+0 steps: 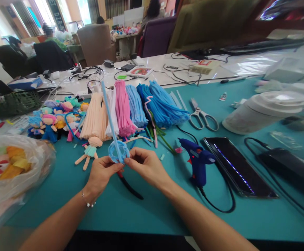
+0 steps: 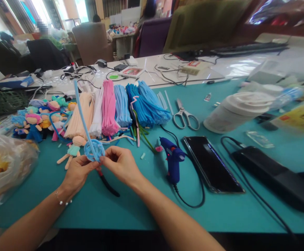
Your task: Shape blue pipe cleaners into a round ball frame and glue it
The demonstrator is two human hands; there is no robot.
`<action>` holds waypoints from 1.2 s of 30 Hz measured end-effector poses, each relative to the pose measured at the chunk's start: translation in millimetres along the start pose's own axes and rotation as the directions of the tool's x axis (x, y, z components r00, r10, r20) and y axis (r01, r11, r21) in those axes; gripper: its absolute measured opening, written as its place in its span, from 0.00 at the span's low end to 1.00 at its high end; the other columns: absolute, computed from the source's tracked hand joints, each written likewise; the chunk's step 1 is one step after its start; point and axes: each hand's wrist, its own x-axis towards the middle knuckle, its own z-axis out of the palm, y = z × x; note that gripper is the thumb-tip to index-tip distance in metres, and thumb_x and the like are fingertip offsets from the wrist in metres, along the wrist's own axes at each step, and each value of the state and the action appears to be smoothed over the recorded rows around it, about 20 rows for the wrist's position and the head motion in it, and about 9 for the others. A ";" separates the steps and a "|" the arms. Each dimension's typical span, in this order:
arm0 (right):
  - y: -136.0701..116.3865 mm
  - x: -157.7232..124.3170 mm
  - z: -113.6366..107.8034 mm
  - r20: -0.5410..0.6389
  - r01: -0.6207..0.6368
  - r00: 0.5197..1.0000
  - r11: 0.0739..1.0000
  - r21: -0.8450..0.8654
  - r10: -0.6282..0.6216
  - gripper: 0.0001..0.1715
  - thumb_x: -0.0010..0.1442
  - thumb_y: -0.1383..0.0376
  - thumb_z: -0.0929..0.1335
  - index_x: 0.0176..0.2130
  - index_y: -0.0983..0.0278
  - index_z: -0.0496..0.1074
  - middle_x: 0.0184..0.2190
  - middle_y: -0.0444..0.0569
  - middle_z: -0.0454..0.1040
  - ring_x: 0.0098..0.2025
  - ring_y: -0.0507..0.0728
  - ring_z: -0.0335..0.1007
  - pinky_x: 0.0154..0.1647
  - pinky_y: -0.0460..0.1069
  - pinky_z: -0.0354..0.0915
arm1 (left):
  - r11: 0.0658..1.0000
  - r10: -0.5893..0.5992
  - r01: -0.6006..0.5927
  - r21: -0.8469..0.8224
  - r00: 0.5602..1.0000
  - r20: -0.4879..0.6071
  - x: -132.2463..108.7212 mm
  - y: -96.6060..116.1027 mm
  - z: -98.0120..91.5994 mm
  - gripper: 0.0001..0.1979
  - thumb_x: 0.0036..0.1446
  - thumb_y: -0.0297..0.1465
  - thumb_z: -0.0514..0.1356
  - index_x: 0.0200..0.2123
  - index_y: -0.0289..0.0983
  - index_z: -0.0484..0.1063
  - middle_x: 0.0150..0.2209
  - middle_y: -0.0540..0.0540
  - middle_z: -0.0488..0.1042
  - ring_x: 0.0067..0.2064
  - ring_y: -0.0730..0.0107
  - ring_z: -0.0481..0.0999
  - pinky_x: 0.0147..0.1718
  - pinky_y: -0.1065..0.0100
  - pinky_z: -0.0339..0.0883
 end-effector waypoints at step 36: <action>6.7 2.5 11.9 -0.078 -0.097 0.990 0.962 0.257 0.121 0.23 0.39 0.51 0.76 0.18 0.65 0.68 0.14 0.38 0.65 0.18 0.46 0.55 0.20 0.44 0.52 | 0.942 0.263 -0.252 0.219 0.964 -0.022 -1.1 3.0 -2.2 0.03 0.48 0.29 0.63 0.24 0.36 0.76 0.23 0.50 0.75 0.27 0.72 0.74 0.30 0.71 0.70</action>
